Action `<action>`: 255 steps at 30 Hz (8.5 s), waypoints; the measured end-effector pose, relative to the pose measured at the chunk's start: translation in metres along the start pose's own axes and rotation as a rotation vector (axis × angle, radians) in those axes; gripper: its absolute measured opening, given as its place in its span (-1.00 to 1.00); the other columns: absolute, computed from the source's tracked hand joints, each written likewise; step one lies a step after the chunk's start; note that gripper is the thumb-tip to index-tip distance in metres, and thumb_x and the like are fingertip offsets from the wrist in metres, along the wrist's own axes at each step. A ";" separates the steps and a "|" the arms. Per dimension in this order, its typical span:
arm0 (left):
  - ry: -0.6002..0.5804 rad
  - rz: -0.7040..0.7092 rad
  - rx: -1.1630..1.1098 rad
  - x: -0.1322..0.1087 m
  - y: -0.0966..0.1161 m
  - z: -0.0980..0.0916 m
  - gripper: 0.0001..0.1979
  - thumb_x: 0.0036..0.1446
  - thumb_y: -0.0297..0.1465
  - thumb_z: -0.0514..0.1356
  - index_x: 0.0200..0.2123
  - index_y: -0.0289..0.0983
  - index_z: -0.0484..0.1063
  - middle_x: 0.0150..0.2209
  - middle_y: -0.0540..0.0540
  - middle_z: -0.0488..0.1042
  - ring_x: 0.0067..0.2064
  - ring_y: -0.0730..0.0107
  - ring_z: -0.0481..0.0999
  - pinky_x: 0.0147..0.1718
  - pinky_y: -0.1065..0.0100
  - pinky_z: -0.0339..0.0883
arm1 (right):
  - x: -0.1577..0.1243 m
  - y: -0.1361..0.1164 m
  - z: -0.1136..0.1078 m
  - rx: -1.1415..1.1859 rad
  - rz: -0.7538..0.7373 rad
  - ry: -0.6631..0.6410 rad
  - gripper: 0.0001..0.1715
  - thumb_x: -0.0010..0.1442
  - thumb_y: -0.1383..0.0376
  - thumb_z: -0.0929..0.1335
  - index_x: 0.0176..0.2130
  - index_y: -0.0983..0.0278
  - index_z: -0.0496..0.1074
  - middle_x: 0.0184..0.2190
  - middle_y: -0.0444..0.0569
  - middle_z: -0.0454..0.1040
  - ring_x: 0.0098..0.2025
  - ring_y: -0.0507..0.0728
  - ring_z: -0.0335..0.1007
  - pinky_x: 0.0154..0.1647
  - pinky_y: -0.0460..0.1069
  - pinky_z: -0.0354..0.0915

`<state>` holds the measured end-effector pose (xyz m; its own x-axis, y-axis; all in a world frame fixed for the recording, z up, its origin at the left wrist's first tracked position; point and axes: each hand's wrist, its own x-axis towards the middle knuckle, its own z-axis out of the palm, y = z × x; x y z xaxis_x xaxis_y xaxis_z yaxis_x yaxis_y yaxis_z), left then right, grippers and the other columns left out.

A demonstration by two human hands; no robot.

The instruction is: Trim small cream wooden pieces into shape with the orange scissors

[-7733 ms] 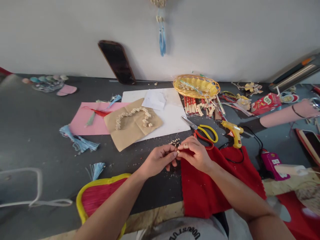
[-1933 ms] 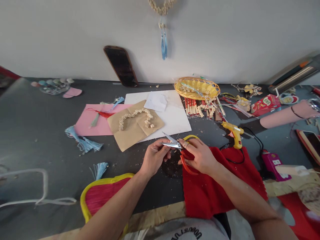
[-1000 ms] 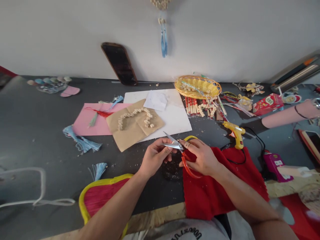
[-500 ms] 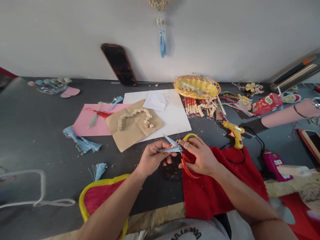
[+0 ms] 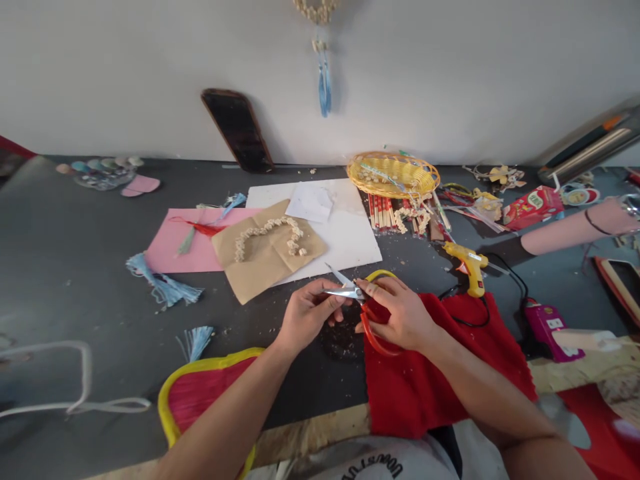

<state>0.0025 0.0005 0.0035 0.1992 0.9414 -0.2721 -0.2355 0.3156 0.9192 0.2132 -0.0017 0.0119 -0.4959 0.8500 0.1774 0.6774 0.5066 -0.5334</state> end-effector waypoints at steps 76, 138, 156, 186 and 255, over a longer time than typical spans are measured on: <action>-0.045 -0.033 0.050 0.001 0.006 -0.001 -0.73 -0.04 -0.24 0.36 -0.41 -0.31 0.40 -0.52 -0.03 0.53 -0.62 0.53 0.40 -0.67 0.50 0.23 | 0.002 0.001 -0.005 -0.030 -0.048 -0.037 -0.16 0.09 -0.10 0.41 0.23 0.20 0.28 -0.05 0.11 0.39 0.03 0.28 0.31 0.11 0.20 0.31; -0.072 -0.025 -0.013 0.000 0.003 -0.002 -0.66 -0.08 -0.20 0.41 -0.43 -0.33 0.42 -0.50 -0.08 0.59 -0.66 0.54 0.41 -0.69 0.52 0.24 | 0.001 0.003 0.003 -0.113 -0.026 0.041 -0.23 0.02 -0.13 0.42 -0.02 0.39 0.33 -0.14 0.23 0.48 -0.02 0.38 0.37 0.06 0.28 0.36; -0.080 -0.040 0.033 -0.001 0.003 -0.003 -0.69 -0.05 -0.21 0.38 -0.43 -0.33 0.43 -0.51 -0.07 0.57 -0.66 0.53 0.40 -0.71 0.52 0.21 | 0.002 0.001 -0.001 -0.136 -0.010 -0.004 -0.28 0.04 -0.10 0.42 -0.03 0.38 0.33 -0.15 0.21 0.48 -0.03 0.37 0.38 0.04 0.27 0.37; -0.059 -0.025 -0.001 0.000 0.006 -0.001 -0.69 -0.08 -0.24 0.40 -0.43 -0.32 0.39 -0.53 -0.05 0.56 -0.66 0.53 0.39 -0.70 0.52 0.22 | 0.002 0.000 -0.003 -0.110 -0.012 0.013 -0.25 0.01 -0.13 0.43 -0.03 0.35 0.33 -0.15 0.22 0.48 -0.02 0.38 0.37 0.00 0.30 0.39; -0.068 -0.044 -0.026 0.000 0.005 -0.001 -0.64 -0.09 -0.19 0.41 -0.44 -0.32 0.39 -0.55 -0.05 0.56 -0.69 0.55 0.37 -0.73 0.53 0.21 | 0.002 0.000 -0.003 -0.138 -0.006 -0.013 -0.21 -0.01 -0.14 0.42 -0.05 0.42 0.33 -0.15 0.23 0.46 -0.05 0.38 0.34 0.04 0.27 0.36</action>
<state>0.0003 0.0024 0.0076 0.2736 0.9168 -0.2910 -0.2496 0.3599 0.8990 0.2140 0.0010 0.0151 -0.5065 0.8455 0.1690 0.7424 0.5273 -0.4133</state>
